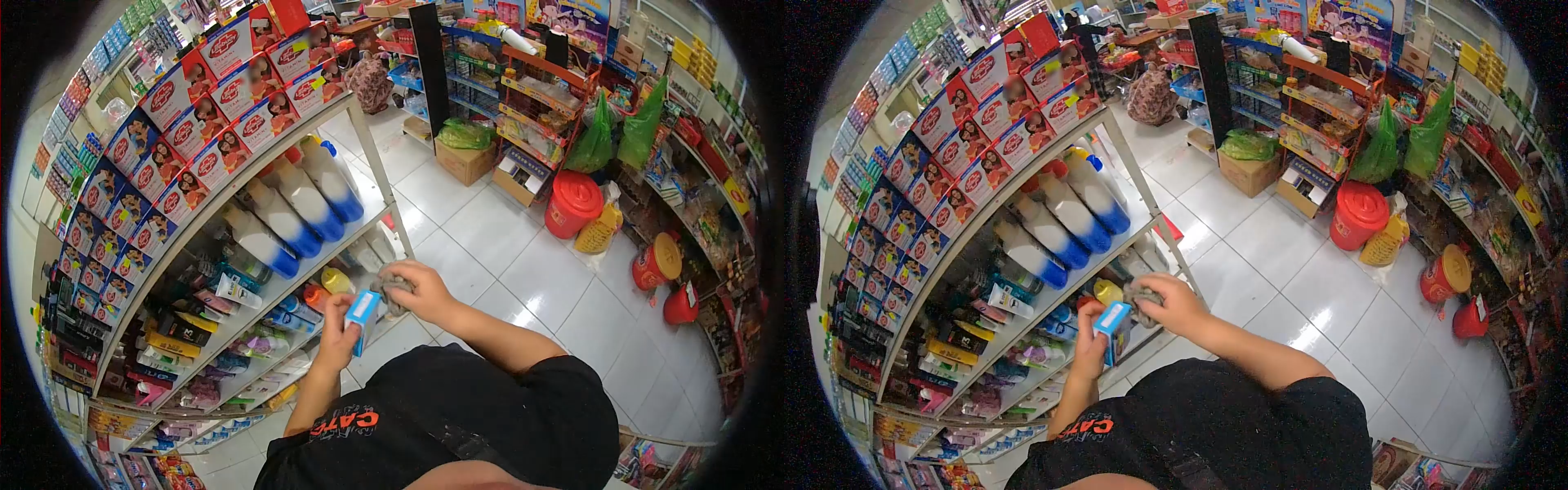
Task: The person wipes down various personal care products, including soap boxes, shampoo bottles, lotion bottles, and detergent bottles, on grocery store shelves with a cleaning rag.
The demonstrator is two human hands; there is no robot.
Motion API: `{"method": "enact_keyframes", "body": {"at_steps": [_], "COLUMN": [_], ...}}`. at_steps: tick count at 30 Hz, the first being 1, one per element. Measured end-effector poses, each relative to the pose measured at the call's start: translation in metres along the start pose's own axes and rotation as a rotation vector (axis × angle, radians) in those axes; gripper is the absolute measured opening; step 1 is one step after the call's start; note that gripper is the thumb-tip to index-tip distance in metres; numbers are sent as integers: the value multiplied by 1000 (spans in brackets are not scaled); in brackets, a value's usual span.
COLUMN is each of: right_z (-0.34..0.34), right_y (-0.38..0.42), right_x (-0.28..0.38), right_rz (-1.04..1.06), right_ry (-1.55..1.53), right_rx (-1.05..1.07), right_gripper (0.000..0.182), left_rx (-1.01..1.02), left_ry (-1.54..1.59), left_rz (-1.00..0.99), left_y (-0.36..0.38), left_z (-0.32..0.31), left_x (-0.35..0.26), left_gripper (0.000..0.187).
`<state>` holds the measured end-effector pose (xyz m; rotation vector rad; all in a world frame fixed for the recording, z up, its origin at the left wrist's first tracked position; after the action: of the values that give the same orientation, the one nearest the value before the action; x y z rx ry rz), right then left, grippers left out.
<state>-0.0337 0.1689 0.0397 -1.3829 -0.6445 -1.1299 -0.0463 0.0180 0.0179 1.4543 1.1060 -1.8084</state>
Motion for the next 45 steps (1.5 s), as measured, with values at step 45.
{"method": "enact_keyframes", "body": {"at_steps": [45], "right_z": [17], "right_y": [1], "right_x": [-8], "right_rz": [113], "right_ry": [122], "right_rx": [-168], "right_gripper": [27], "left_rx": [161], "left_ry": [569], "left_rz": [527], "left_y": [15], "left_z": [-36], "left_x": [54], "left_gripper": [59]}}
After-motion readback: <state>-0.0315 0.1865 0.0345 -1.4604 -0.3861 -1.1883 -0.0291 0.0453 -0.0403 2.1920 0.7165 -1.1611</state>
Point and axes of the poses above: each hand's wrist, its own y-axis away from the middle knuckle, its own z-axis out of the back of the hand, x = y × z, the point moved 10 cm from there along -y, towards the middle knuckle, and after that the axes turned 7 degrees about -x, right-handed, at the moved point
